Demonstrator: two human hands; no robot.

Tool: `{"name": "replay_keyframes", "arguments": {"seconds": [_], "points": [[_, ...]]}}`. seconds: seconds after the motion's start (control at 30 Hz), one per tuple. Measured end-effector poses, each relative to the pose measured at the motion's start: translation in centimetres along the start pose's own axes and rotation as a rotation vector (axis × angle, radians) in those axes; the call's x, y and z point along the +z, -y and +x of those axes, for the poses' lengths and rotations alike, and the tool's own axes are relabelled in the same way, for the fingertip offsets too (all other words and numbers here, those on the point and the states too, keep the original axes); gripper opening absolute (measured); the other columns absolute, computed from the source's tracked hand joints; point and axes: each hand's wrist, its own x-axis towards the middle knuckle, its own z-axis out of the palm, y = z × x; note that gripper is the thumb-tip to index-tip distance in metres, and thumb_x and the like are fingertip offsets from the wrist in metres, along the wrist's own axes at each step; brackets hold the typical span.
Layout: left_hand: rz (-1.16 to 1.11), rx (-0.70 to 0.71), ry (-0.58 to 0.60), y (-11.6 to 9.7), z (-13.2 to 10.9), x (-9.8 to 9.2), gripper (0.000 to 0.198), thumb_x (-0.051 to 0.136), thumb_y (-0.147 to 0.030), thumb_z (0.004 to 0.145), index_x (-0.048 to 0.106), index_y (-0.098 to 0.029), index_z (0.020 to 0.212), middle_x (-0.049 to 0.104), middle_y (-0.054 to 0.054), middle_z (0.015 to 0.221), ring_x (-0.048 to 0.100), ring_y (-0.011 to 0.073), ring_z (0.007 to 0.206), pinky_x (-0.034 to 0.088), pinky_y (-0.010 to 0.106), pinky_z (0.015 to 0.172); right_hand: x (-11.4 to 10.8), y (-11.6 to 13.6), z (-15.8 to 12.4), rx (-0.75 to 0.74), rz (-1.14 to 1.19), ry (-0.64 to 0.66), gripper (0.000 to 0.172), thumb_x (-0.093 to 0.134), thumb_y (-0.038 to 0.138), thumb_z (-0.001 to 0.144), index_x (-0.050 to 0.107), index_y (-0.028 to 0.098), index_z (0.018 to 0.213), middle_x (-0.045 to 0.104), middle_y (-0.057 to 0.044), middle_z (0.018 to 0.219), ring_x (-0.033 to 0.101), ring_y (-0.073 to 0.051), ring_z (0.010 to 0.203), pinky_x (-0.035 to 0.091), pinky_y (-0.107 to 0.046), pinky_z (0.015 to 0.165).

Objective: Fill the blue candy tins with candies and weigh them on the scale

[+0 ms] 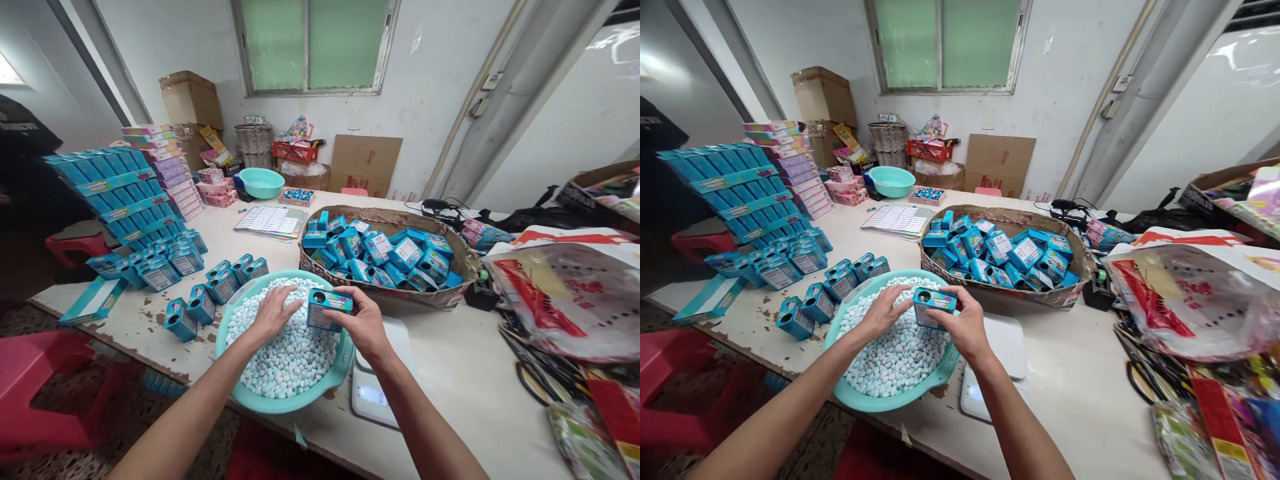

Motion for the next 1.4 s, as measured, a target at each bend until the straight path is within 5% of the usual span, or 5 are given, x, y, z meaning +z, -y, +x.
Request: {"name": "replay_keyframes", "arguments": {"seconds": [0.2,0.47,0.63,0.9,1.4], "points": [[0.325,0.037,0.282,-0.9,-2.3,1.6,0.064,0.053,-0.052,0.077,0.045,-0.026,0.135,0.039,0.013,0.143,0.033,0.0332,0.131,0.026,0.049,0.105,-6.9,0.2,-1.5,-0.058,-0.026,-0.282,0.048,0.082,0.037,0.054,0.062,0.02,0.095,0.067,-0.002,0.086,0.063,-0.02,0.078,0.053,-0.032,0.072],[0.482,-0.087,0.224,-1.0,-0.5,2.5,0.049,0.045,-0.027,0.075,0.052,-0.02,0.123,0.051,0.014,0.118,0.05,0.0317,0.109,0.043,0.041,0.083,-11.7,-7.0,-2.8,0.004,-0.336,-0.415,0.053,0.074,0.053,0.06,0.06,0.018,0.097,0.066,-0.006,0.088,0.063,-0.024,0.078,0.053,-0.039,0.07],[0.416,-0.106,0.156,-0.5,0.3,2.8,0.04,0.046,-0.024,0.075,0.057,-0.02,0.114,0.058,0.012,0.113,0.056,0.0302,0.101,0.044,0.038,0.079,-12.1,-3.4,1.2,-0.329,-0.674,-0.492,0.052,0.063,0.05,0.076,0.053,0.02,0.117,0.054,-0.011,0.12,0.052,-0.026,0.112,0.044,-0.042,0.093],[-0.235,-0.421,-0.045,0.1,1.2,1.6,0.021,0.062,-0.026,0.06,0.063,-0.023,0.081,0.052,-0.003,0.048,0.05,0.0159,0.046,0.033,0.023,0.043,-10.6,-2.0,14.9,0.117,-1.22,0.066,0.042,0.079,0.033,0.063,0.064,0.016,0.098,0.063,-0.01,0.099,0.061,-0.024,0.091,0.049,-0.037,0.081],[-1.441,-0.8,-0.186,-1.1,1.5,-1.0,0.019,0.051,-0.034,0.083,0.056,-0.017,0.088,0.064,0.008,0.077,0.064,0.0179,0.06,0.052,0.027,0.046,-14.6,3.6,10.0,-0.275,-0.548,-0.352,0.053,0.063,0.038,0.076,0.053,0.014,0.122,0.062,-0.01,0.114,0.06,-0.021,0.101,0.05,-0.036,0.086]]}}
